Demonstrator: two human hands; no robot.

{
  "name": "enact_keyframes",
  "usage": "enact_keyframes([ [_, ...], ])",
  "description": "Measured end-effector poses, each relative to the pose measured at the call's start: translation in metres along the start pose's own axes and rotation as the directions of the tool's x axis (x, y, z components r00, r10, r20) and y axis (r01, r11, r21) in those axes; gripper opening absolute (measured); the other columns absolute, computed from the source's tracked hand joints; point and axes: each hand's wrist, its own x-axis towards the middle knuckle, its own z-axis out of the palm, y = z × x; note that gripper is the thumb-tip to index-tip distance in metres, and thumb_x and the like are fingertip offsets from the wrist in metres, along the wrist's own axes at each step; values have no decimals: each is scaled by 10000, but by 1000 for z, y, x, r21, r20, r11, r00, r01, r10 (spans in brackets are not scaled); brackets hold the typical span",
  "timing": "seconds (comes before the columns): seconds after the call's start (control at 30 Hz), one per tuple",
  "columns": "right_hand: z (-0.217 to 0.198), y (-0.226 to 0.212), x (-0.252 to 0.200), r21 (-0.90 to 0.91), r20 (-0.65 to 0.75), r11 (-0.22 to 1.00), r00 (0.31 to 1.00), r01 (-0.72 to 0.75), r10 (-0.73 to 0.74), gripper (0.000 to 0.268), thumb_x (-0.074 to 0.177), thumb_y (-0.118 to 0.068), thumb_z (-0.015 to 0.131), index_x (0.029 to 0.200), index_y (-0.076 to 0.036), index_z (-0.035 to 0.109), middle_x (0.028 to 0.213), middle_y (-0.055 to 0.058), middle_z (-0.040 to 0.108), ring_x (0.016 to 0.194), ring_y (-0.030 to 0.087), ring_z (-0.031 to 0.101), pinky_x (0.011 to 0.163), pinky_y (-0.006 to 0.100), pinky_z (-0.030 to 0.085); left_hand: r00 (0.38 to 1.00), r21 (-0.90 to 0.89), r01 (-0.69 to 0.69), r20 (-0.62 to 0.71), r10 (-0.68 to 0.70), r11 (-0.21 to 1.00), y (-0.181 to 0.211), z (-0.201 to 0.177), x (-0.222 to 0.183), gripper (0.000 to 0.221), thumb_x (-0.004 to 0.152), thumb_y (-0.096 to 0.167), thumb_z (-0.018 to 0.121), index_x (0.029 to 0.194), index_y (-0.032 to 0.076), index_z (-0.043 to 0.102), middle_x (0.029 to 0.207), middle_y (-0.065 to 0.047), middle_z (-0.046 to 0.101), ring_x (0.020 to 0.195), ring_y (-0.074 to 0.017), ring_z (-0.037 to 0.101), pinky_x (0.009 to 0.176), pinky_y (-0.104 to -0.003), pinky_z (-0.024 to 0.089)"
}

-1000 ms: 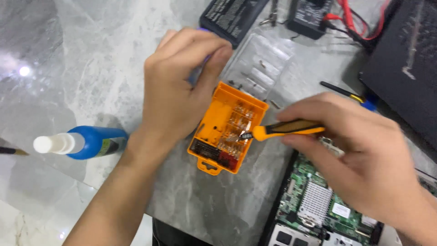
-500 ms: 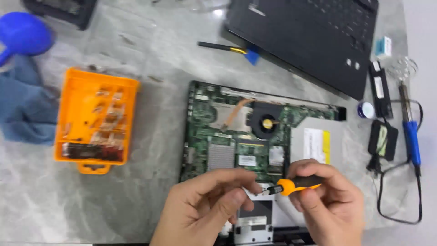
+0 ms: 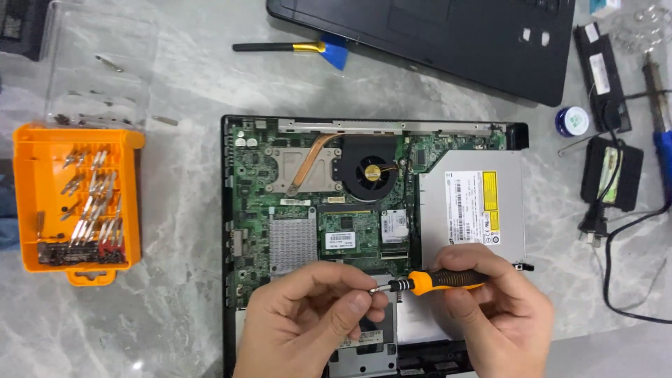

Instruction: Securing internal hardware components inside a laptop using a precision screwdriver and small screws.

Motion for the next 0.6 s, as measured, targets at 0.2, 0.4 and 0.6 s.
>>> enact_keyframes([
  [0.2, -4, -5, -2, -22, -53, 1000, 999, -10, 8, 173, 767, -5, 638, 939, 13, 641, 974, 170, 678, 875, 202, 672, 490, 171, 468, 993, 98, -43, -101, 53, 994, -6, 9, 1, 140, 759, 19, 739, 852, -57, 811, 686, -197, 827, 671, -260, 849, 470, -289, 582],
  [0.4, -8, -4, -3, 4, -30, 999, 998, 49, -49, 177, 765, -6, 636, 937, 40, 629, 982, 191, 664, 926, 219, 651, 535, 176, 482, 991, 99, -102, -71, 110, 990, -12, 8, 2, 153, 756, 20, 731, 875, -54, 793, 779, -168, 813, 711, -252, 836, 523, -288, 606],
  [0.6, -6, -12, -5, -36, -75, 998, 996, 55, -57, 169, 752, 18, 626, 918, 50, 623, 967, 211, 665, 905, 235, 664, 564, 192, 499, 890, 295, -413, -67, 450, 862, -5, 16, -7, 115, 759, 65, 712, 855, 37, 768, 760, -83, 808, 705, -161, 771, 591, -238, 630],
])
